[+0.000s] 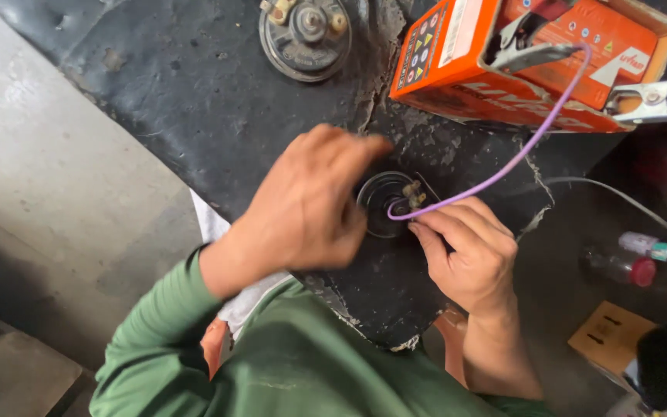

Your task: Testing a motorcycle horn using a battery and wires.

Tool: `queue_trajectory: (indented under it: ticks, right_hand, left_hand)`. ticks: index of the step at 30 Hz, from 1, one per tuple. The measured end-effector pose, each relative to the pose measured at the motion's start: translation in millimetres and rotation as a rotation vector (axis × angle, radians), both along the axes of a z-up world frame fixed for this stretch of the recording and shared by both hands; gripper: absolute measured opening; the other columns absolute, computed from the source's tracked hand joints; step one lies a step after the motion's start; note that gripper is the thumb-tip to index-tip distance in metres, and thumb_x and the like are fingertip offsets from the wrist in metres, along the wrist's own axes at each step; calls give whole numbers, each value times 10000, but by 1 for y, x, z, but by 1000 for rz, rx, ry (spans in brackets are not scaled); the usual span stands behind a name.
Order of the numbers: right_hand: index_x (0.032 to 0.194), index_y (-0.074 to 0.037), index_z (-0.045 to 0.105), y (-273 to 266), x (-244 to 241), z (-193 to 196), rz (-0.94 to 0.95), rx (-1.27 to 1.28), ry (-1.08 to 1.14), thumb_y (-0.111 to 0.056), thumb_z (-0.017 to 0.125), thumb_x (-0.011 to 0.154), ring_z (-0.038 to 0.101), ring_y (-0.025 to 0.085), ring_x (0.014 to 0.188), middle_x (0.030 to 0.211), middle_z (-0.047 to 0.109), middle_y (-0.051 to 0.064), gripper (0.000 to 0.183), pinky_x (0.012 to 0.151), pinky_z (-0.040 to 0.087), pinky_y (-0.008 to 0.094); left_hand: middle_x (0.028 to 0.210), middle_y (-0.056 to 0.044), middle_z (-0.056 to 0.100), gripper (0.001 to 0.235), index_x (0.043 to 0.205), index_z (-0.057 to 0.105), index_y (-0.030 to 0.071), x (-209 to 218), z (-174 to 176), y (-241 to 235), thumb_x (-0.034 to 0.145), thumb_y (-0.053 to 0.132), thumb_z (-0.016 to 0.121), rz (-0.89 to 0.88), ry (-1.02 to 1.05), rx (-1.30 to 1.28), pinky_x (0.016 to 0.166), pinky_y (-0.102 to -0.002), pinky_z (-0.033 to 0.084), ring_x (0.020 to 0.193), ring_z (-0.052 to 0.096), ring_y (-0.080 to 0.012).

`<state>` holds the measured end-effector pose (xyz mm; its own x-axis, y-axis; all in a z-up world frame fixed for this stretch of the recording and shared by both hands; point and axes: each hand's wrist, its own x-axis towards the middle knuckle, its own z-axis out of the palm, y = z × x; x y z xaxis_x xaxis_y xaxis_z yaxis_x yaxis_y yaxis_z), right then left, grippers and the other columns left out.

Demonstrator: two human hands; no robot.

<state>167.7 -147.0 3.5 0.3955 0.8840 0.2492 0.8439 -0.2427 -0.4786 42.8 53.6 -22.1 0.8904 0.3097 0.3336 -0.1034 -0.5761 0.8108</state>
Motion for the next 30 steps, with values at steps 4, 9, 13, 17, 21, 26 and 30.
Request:
queue_trajectory:
  ticks: [4,9,13,17,21,26,30]
  right_hand:
    - [1000,10,738,-5,-2,3,-22,-54,17,44,824,812,722,290,896,955,733,122,210,808,586,359]
    - [963,10,725,3,3,12,46,-88,-82,18,831,813,701,296,855,930,724,119,184,785,571,381]
    - [906,10,691,6,11,17,166,-184,-135,-10,837,785,679,314,825,892,697,127,190,761,542,422]
    - [931,10,680,9,17,22,220,-272,-117,-7,828,799,667,314,843,908,692,124,199,767,533,431]
    - [957,21,677,10,21,21,300,-289,-148,22,794,805,655,316,854,922,679,127,191,764,532,429]
    - [961,33,681,9,27,13,383,-224,-178,33,794,796,651,310,845,903,654,124,200,754,530,429]
    - [977,41,682,9,30,13,420,-210,-216,29,807,802,656,314,859,919,659,129,216,765,536,433]
  left_hand:
    - [1171,-180,620,760,1268,586,-43,-10,2,-28,603,277,767,50,26,161,991,-500,407,1156,538,-368]
    - [1141,-120,600,786,1281,624,-5,-11,-11,-42,671,442,840,122,125,182,994,-503,391,1147,534,-335]
    - [997,-99,594,766,1239,627,-27,-16,-19,-50,704,479,838,146,112,275,868,-465,422,948,553,-299]
    - [860,-60,549,732,1266,632,-46,-17,-25,-54,762,440,846,133,119,276,725,-396,404,797,524,-247]
    - [820,-51,536,727,1274,631,-68,-16,-28,-53,770,414,835,116,71,271,721,-371,420,780,521,-226]
    - [818,-58,552,726,1250,639,-90,-15,-31,-52,762,412,833,110,63,254,732,-371,434,787,532,-228]
    - [799,-59,551,739,1230,645,-101,-14,-30,-51,755,434,831,91,72,252,724,-370,432,769,528,-225]
